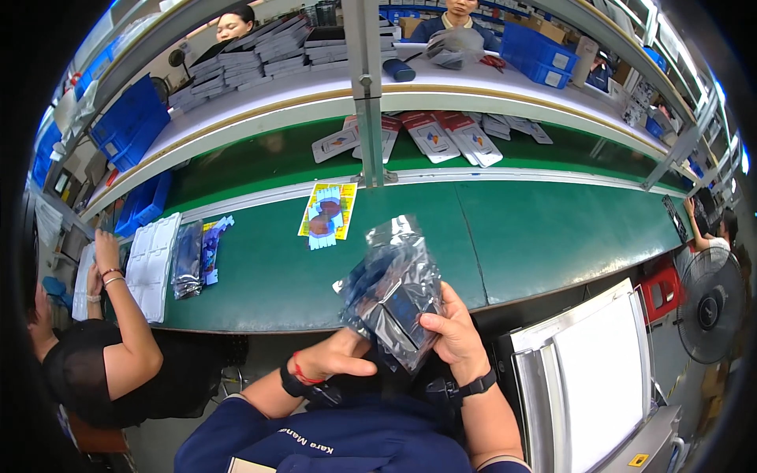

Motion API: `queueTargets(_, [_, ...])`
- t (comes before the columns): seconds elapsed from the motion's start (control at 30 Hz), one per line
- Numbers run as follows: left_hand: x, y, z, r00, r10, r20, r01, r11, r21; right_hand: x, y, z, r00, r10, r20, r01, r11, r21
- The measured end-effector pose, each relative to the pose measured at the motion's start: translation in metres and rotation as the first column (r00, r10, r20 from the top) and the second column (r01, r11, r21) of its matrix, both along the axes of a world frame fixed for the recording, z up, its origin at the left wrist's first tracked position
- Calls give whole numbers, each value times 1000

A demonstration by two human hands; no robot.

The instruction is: The worker places electronic components into anti-static bags, arranges them on a vacuum sealer, operates the sealer, and organizes the sealed packets.

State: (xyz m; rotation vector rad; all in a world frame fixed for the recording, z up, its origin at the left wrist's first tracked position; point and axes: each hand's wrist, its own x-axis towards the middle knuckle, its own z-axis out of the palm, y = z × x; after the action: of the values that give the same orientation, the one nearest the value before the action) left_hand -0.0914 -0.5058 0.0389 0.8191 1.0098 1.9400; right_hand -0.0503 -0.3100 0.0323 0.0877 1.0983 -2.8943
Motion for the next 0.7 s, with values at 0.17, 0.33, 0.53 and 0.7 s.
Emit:
queueTargets(0.17, [-35, -37, -6, 614, -441, 655, 220, 892, 394, -17, 7, 7, 978, 206, 34, -206, 979, -5])
queueTargets(0.33, [-60, -43, -11, 663, -88, 744, 233, 968, -93, -41, -14, 20, 744, 653, 139, -662, 695, 280])
queueTargets(0.53, [-66, -59, 7, 850, -291, 439, 508, 673, -538, -69, -44, 37, 568, 723, 393, -769, 297, 566])
queueTargets(0.7, [-57, -72, 0, 966, -187, 178, 251, 841, -479, -101, -64, 48, 606, 690, 397, -652, 144, 745])
